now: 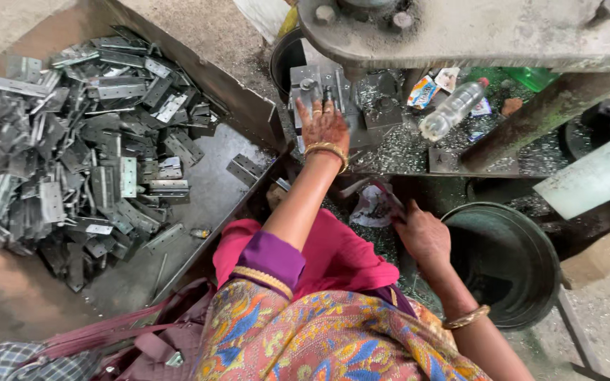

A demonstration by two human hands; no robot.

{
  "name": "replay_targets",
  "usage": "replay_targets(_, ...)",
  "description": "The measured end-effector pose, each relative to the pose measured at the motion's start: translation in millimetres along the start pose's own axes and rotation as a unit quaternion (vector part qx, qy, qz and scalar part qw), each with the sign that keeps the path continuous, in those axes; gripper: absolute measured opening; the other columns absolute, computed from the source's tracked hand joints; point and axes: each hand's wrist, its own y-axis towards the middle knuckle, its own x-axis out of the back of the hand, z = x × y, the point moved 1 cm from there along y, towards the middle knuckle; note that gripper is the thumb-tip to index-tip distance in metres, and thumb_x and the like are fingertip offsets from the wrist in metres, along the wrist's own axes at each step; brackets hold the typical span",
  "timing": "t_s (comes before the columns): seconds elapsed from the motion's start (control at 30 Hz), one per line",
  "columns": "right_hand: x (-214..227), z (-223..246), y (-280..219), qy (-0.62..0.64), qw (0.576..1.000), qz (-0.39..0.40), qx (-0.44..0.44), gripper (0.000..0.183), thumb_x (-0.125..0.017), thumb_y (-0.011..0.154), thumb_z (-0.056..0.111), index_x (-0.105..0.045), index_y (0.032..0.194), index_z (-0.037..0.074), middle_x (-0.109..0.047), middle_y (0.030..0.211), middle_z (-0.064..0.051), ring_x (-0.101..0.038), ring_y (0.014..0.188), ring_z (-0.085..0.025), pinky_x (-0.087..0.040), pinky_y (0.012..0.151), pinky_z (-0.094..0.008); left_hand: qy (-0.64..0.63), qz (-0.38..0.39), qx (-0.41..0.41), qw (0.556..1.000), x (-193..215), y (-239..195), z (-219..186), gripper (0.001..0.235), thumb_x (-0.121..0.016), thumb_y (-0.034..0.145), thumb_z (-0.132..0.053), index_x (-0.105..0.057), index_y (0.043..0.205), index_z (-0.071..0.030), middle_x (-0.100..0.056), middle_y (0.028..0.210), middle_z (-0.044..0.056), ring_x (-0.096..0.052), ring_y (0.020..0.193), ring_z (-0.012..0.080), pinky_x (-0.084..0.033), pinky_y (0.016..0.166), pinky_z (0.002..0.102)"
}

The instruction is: The person places metal hinge components into a jig and uses a drill press to create holes, then moves the finished pieces into a container.

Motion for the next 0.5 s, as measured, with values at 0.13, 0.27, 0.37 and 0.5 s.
replay_targets(0.13, -0.3, -3.2, 1.1, -0.013, 1.000, 0.015, -0.007, 0.050, -0.065, 0.089, 0.044, -0.059, 0.122, 0.007, -0.073, 0.102, -0.025, -0.070, 0.097, -0.045, -0.054, 0.084, -0.057, -0.015, 0.050, -0.007, 0.999, 19.5, -18.3, -0.3, 0.046, -0.035, 0.105, -0.023, -0.060, 0.141, -0.010, -0.047, 0.158, 0.007, -0.032, 0.153, 0.0318, 0.000, 0.123, 0.065)
replay_targets(0.27, 17.8, 8.4, 19.0, -0.021, 1.000, -0.003, 0.014, 0.050, -0.063, 0.093, 0.050, -0.061, 0.117, 0.005, -0.073, 0.101, -0.025, -0.069, 0.099, -0.045, -0.054, 0.085, -0.057, -0.005, 0.077, -0.013, 0.997, 43.3, -18.5, -1.7, 0.045, -0.033, 0.105, -0.024, -0.060, 0.139, -0.011, -0.045, 0.157, 0.005, -0.030, 0.153, 0.0303, 0.002, 0.122, 0.066)
replay_targets(0.37, -6.9, -6.6, -5.8, 0.032, 0.999, -0.027, 0.021, 0.052, -0.064, 0.088, 0.045, -0.059, 0.123, 0.006, -0.073, 0.101, -0.026, -0.070, 0.099, -0.044, -0.056, 0.083, -0.056, -0.026, 0.062, -0.005, 0.998, 39.9, -28.1, -1.5, 0.045, -0.033, 0.109, -0.023, -0.059, 0.143, -0.010, -0.047, 0.159, 0.006, -0.032, 0.154, 0.0301, 0.002, 0.125, 0.065)
replay_targets(0.5, -26.2, -10.5, -9.7, 0.030, 0.998, 0.033, -0.034, 0.046, -0.065, 0.087, 0.043, -0.062, 0.118, 0.010, -0.073, 0.105, -0.023, -0.068, 0.103, -0.044, -0.054, 0.086, -0.057, -0.046, 0.071, 0.004, 0.996, 44.8, -21.4, 0.8, 0.049, -0.034, 0.101, -0.026, -0.053, 0.145, -0.013, -0.039, 0.160, 0.005, -0.024, 0.150, 0.0296, 0.005, 0.120, 0.064)
